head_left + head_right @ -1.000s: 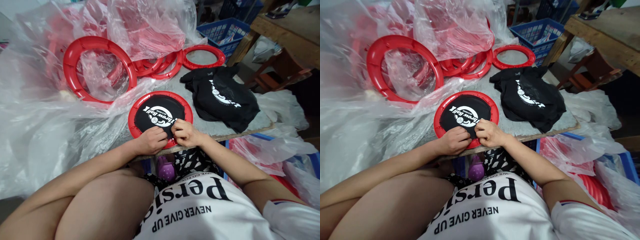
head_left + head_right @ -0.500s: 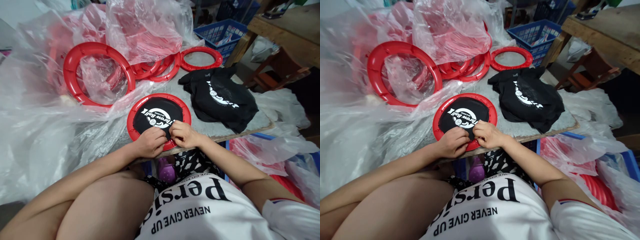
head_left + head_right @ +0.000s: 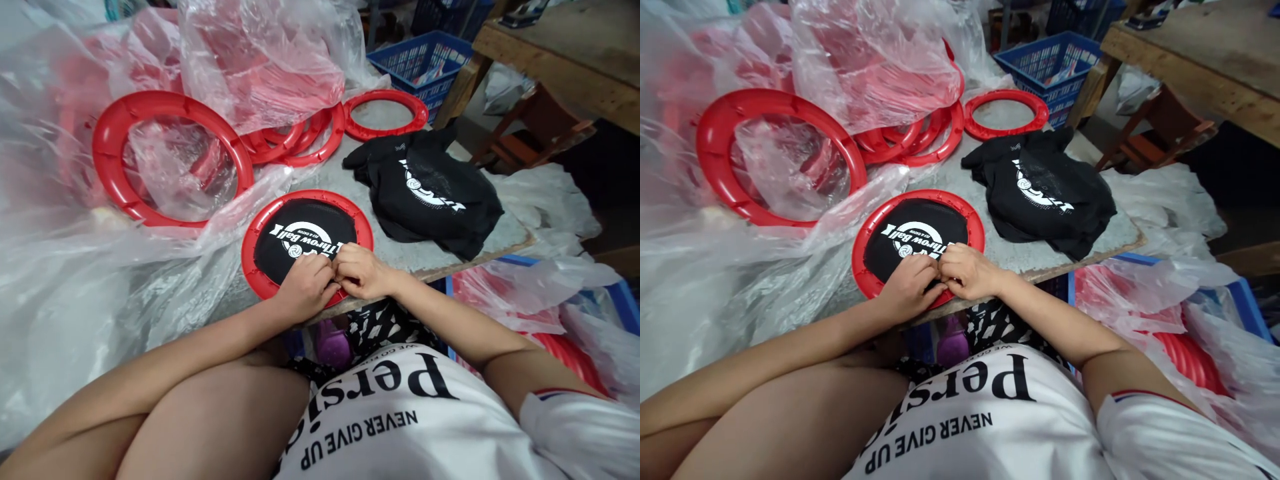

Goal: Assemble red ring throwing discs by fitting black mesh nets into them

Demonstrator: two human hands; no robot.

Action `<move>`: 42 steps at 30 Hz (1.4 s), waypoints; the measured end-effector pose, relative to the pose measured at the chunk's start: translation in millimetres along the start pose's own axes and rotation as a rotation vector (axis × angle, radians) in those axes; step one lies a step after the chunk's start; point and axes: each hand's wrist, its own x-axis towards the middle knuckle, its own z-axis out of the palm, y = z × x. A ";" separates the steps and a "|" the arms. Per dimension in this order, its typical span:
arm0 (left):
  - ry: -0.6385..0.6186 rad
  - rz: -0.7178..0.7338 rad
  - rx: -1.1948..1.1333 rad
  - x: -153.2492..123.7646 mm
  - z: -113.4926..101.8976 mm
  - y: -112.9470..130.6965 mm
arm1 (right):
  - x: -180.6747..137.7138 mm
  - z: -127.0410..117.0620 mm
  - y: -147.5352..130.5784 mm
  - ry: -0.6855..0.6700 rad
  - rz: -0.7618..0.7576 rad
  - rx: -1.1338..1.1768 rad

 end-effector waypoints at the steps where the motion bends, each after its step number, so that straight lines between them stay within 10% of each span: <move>1: 0.019 0.007 0.001 -0.9 0.7 0.0 | -0.1 -2.6 -1.1 -0.014 -0.012 -0.013; 9: 0.055 0.083 -0.017 -0.9 2.1 -0.1 | -5.9 -40.8 -1.6 0.020 0.084 0.048; 42: 0.075 0.234 0.069 -6.8 2.1 -5.6 | -15.1 -18.6 14.4 0.020 0.056 0.175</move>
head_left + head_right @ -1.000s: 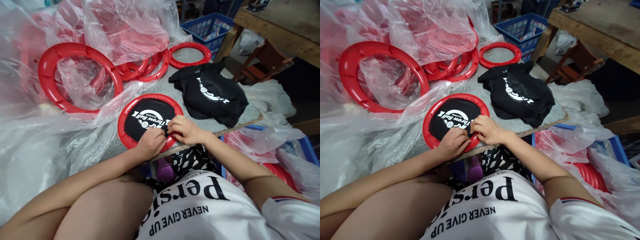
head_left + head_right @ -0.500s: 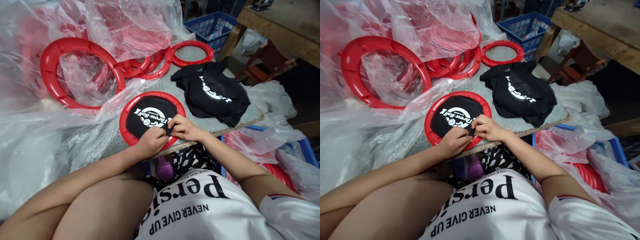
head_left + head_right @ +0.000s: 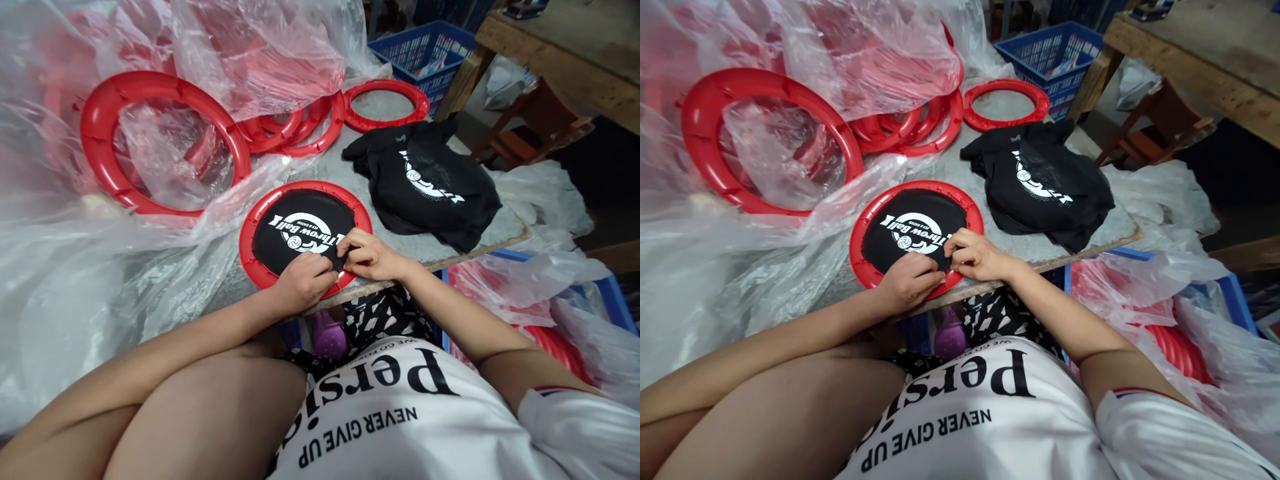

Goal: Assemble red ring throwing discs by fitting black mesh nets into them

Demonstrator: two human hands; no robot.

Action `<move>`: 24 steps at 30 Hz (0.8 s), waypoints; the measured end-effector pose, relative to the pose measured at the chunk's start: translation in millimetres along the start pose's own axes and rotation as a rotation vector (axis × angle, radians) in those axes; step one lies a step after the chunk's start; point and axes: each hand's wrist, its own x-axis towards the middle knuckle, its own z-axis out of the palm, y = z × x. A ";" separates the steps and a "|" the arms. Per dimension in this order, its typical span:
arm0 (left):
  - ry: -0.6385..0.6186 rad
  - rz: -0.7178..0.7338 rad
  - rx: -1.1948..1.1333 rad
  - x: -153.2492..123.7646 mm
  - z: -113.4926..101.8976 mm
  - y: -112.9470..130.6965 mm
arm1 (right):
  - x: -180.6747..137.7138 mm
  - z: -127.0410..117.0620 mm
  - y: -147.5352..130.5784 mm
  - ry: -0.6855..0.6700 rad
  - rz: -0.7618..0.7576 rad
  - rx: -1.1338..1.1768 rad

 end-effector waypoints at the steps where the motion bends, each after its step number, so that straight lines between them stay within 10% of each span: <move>1: 0.006 0.001 0.000 0.1 -0.2 0.0 | 0.2 -0.2 -0.4 0.002 0.001 0.002; 24: -0.004 0.006 0.001 1.6 -2.5 0.9 | 0.5 1.7 -0.2 0.000 0.016 0.017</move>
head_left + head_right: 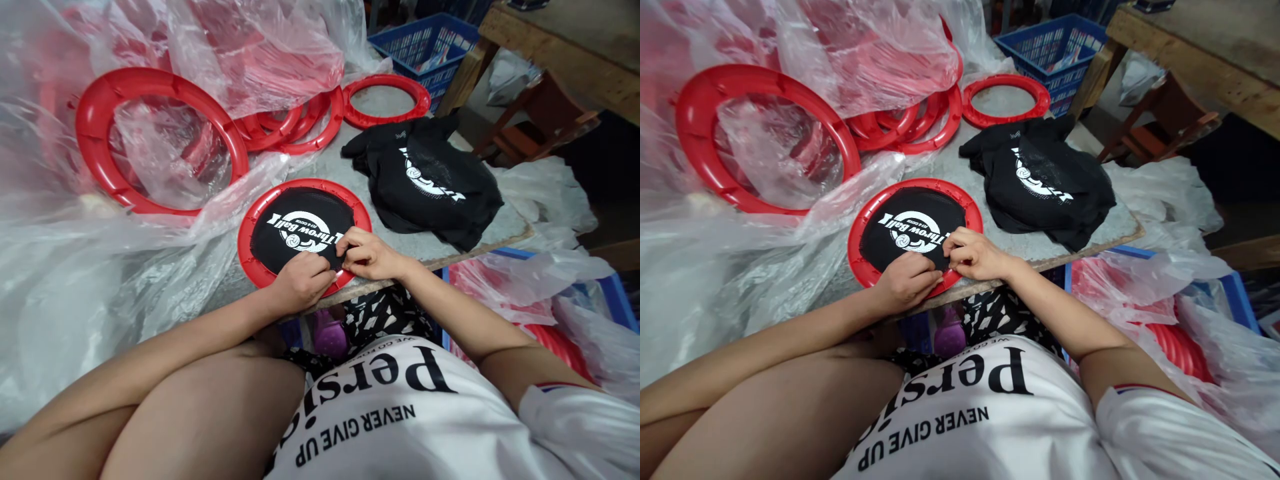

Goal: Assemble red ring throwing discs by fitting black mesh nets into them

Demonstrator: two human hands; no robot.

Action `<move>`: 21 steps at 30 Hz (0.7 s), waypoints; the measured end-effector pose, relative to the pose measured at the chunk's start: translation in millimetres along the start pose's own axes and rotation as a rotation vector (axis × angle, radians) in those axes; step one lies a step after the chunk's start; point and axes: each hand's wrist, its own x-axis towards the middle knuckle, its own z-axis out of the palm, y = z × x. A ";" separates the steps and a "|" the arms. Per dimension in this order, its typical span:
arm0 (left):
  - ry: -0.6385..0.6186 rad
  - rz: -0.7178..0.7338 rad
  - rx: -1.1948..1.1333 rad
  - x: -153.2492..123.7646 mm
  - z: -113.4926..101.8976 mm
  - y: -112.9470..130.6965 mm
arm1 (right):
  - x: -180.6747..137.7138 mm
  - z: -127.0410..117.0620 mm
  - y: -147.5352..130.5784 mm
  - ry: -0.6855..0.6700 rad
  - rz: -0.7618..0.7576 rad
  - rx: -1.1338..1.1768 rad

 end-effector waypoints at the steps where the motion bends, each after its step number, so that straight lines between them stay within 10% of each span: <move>1: -0.002 -0.001 0.003 -0.5 0.1 -0.4 | -0.2 0.1 -0.1 -0.001 0.012 0.005; 21: -0.014 -0.002 -0.011 -1.7 4.7 -1.6 | 1.3 1.5 -4.5 -0.040 0.027 -0.077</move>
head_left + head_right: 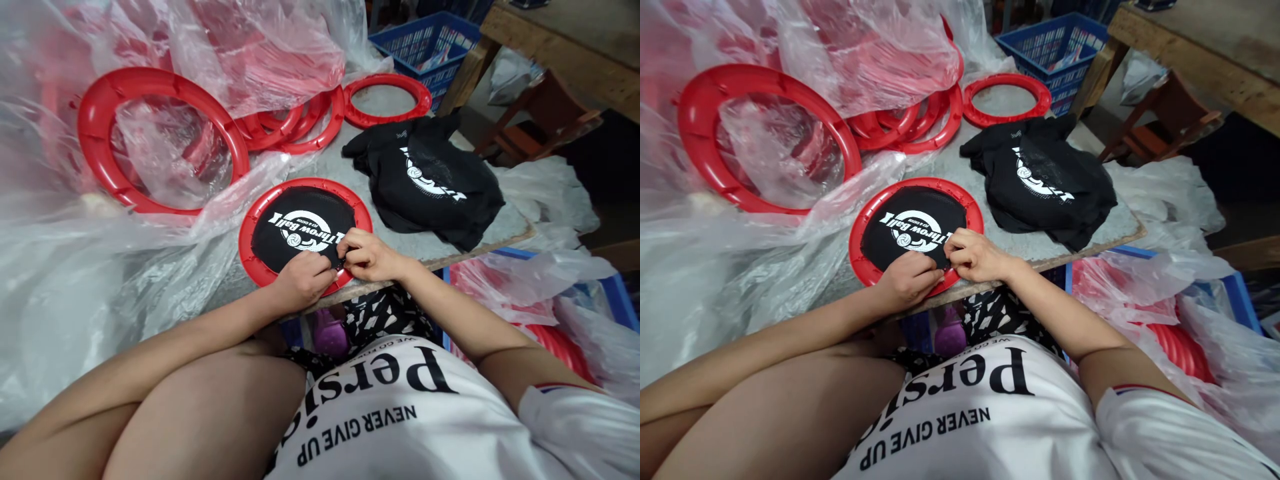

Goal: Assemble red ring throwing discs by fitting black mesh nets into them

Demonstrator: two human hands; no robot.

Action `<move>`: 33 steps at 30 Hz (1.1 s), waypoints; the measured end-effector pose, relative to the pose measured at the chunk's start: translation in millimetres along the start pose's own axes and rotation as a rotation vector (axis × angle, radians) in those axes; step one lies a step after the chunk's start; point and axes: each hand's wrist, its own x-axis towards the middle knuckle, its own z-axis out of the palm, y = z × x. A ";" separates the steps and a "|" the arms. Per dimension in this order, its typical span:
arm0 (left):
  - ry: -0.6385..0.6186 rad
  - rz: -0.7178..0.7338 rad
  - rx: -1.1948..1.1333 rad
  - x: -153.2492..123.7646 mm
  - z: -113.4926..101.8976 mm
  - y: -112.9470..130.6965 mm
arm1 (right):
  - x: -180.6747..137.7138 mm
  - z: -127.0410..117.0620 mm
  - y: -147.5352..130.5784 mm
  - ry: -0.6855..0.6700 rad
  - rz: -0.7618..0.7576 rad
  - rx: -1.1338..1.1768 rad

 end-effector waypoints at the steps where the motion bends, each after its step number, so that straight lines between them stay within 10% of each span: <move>1: -0.003 -0.004 -0.015 0.5 -0.5 0.6 | -0.1 -0.1 0.0 -0.007 0.002 -0.001; 6: 0.023 -0.124 -0.192 2.3 -8.2 3.2 | -1.3 -4.1 1.1 0.066 0.038 0.127; 15: 0.375 -0.774 -0.289 1.9 -16.0 -23.9 | -3.7 -2.8 1.3 0.340 0.101 0.122; 22: 0.203 -0.986 0.054 -10.9 -16.0 -59.8 | -7.7 10.1 16.6 0.495 0.515 -0.272; 28: -0.036 -1.215 0.073 -17.5 -20.5 -90.8 | -15.5 8.7 9.9 0.333 0.486 -0.292; 33: -0.111 -1.024 -0.101 -15.0 -22.0 -102.3 | -24.1 -20.3 -33.8 0.087 0.508 -0.354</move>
